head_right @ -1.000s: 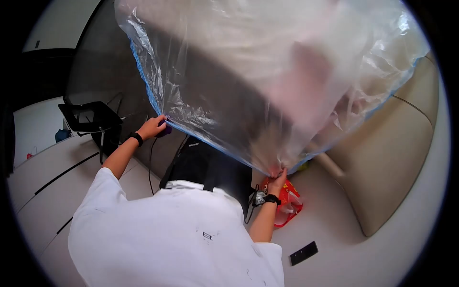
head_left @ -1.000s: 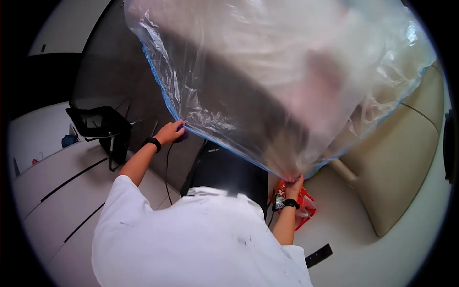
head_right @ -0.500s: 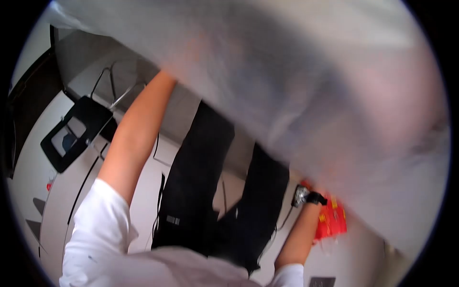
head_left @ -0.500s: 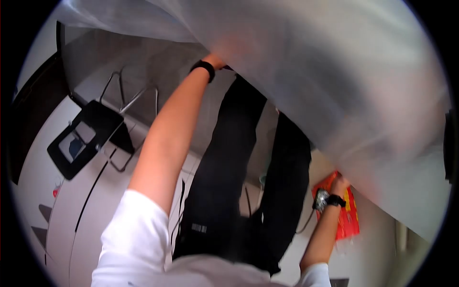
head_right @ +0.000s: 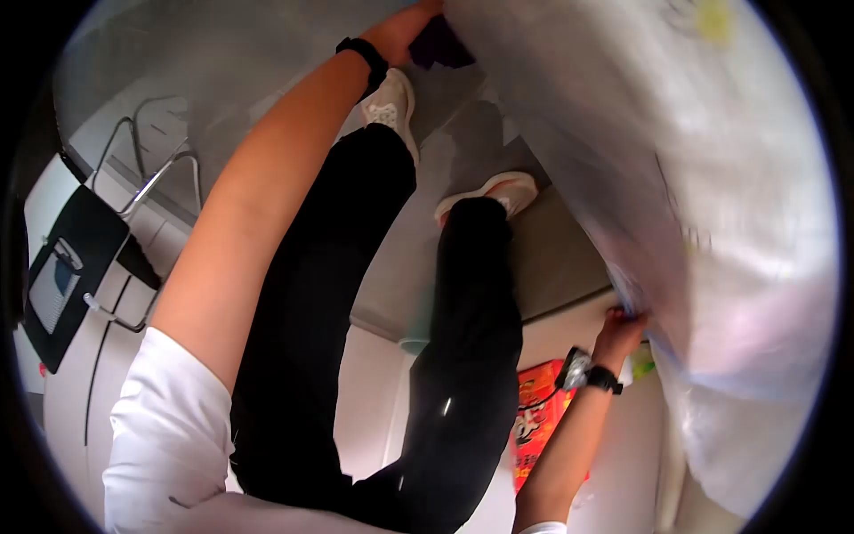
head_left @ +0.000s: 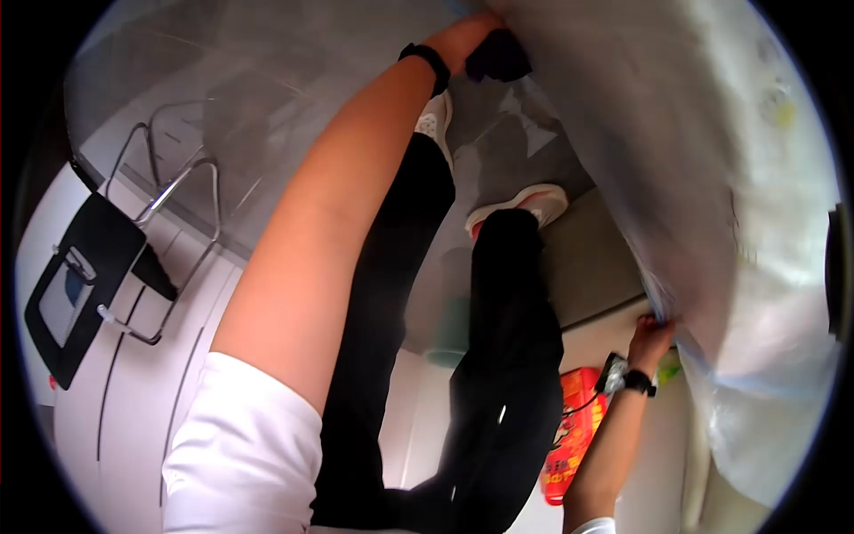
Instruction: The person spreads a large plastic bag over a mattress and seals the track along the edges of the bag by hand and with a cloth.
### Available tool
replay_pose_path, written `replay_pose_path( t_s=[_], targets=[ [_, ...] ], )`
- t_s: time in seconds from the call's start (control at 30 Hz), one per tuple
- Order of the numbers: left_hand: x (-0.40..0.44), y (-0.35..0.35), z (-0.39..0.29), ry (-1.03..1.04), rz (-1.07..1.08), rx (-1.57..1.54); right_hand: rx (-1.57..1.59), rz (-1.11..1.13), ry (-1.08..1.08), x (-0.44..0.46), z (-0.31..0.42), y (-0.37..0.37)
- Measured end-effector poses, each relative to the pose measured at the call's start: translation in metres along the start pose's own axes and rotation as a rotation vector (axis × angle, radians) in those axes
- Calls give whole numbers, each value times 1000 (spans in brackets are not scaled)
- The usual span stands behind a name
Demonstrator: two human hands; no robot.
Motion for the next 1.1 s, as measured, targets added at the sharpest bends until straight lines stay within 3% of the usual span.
replay_pose_path(
  t_s=[0.03, 0.07, 0.1, 0.13, 0.17, 0.2, 0.23, 0.27, 0.47, 0.57, 0.6, 0.63, 0.7, 0.73, 0.77, 0.83, 0.9, 0.93, 1.1],
  targets=[
    [9, -11, 0, 11, 3, -24, -74, -66, -29, -36, 16, 17],
    [16, -21, -16, 312, 28, 543, -97, -61, -48, -27, 19, 0],
    [13, -24, -19, 619, 45, 1112, 112, 281, 152, -19, 10, -3],
    [-12, -16, -28, 742, 91, 1125, 323, 614, 364, -15, 13, 0],
    [-19, -24, -34, 934, 100, 1098, 323, 621, 341, -2, 28, 5],
    [-29, -31, -41, 1120, 105, 1072, 511, 453, 397, 13, 42, 7],
    [-21, -48, -48, 976, 40, 960, 691, 268, 453, 18, 49, 0],
    [-16, -61, -45, 815, -15, 838, 682, 277, 414, 23, 58, 0],
    [-56, -76, -57, 1043, -344, 1217, 520, 539, 183, 36, 56, 37],
    [-93, -67, -34, 963, -250, 1295, 544, 606, 69, 37, 45, 49],
    [-108, -60, -28, 939, -213, 1340, 696, 560, 194, 18, 46, 62],
    [-119, -49, -25, 924, -173, 1387, 753, 671, 235, -20, 60, 84],
    [-121, -62, 30, 23, 3, -158, 695, 343, 196, -5, 49, 73],
    [-133, -59, 46, -108, 14, -18, 744, 435, 273, 6, 38, 71],
    [-145, -55, 59, -240, 19, 128, 698, 419, 194, 24, 29, 62],
    [-185, -17, 41, 15, 118, 883, 830, 408, 209, 6, 36, 65],
    [-211, 12, 47, -107, 90, 882, 829, 254, 153, -5, 36, 71],
    [-218, 26, 48, -110, 104, 936, 785, 67, 153, -6, 30, 68],
    [-240, 114, 36, -12, 185, 993, 950, -65, 154, -23, 33, 58]
  ],
)
Point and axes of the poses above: each hand's wrist, its own x-axis towards the middle knuckle, its own y-axis out of the palm, z = x × y, the point moved 7 cm from there along x, towards the middle knuckle, and after that the axes turned 6 degrees about -y, right-handed, at the moved point
